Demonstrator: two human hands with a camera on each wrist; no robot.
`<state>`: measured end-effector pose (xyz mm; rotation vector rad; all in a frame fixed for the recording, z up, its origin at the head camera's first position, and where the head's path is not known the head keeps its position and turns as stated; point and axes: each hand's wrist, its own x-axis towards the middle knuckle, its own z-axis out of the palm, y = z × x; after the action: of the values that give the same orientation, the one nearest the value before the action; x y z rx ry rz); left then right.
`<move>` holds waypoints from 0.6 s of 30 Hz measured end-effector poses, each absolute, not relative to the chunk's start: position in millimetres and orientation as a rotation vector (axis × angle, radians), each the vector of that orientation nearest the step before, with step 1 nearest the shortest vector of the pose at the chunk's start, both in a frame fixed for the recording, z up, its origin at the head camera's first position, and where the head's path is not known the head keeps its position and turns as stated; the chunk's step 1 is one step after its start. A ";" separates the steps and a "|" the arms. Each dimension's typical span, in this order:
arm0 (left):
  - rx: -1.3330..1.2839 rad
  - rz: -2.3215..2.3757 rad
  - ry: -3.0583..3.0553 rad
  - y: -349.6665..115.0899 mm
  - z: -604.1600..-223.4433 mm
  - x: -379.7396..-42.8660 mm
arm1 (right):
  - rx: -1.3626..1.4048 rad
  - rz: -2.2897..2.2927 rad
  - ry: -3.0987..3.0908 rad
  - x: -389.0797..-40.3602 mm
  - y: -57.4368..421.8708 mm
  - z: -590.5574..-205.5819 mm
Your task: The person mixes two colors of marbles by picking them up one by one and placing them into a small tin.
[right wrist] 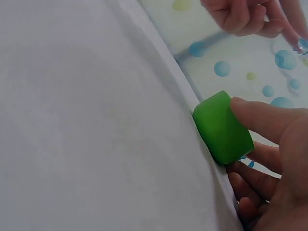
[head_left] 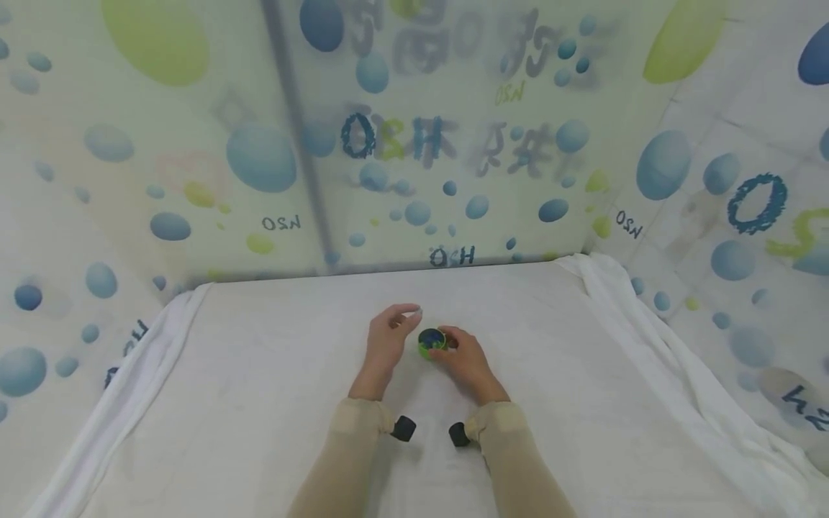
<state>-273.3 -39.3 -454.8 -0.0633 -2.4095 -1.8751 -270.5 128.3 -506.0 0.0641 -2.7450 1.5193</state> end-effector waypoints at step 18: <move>-0.107 -1.879 -2.442 -31.0 -460.2 -275.2 | 0.071 1.501 -2.746 -270.8 127.5 -506.0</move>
<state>-275.2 -31.0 -460.2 -0.1066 -2.4420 -1.8788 -270.8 127.5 -506.0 0.0712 -2.7458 1.5012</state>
